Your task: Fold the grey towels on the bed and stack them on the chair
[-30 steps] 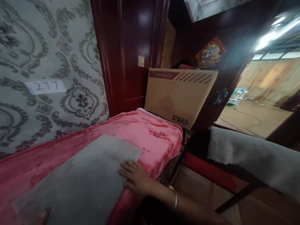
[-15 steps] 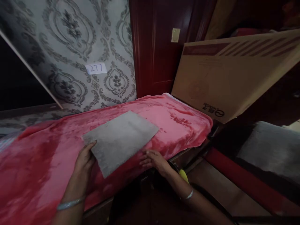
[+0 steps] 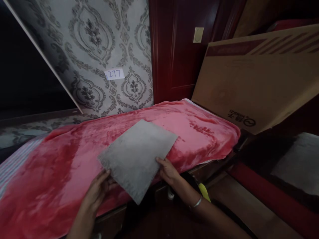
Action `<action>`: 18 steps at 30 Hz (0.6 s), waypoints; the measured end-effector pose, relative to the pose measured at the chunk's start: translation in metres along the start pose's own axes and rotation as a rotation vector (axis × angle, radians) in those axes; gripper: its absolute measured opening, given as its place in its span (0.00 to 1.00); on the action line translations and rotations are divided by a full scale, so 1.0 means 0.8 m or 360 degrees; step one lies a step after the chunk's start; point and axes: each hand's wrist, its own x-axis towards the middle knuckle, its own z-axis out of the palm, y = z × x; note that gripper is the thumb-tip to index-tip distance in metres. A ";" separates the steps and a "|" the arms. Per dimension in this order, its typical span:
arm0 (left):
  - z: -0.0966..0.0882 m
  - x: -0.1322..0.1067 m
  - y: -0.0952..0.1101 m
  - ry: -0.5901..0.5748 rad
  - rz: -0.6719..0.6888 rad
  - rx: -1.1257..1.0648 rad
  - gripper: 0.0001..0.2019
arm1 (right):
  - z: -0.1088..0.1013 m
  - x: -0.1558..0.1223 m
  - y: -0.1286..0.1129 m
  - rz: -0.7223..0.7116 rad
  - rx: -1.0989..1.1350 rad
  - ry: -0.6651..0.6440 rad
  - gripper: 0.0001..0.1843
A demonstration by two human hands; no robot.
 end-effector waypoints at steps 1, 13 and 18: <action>-0.006 0.002 0.004 -0.0006 0.0014 0.0023 0.19 | 0.000 0.000 -0.001 -0.0002 0.0000 0.0010 0.29; -0.034 0.026 0.022 0.0397 0.0594 0.0474 0.38 | 0.001 -0.003 0.000 0.0037 0.0029 0.0099 0.31; -0.033 0.087 0.063 0.0526 0.1251 0.1525 0.36 | 0.001 -0.003 0.001 0.0004 0.0047 0.0108 0.30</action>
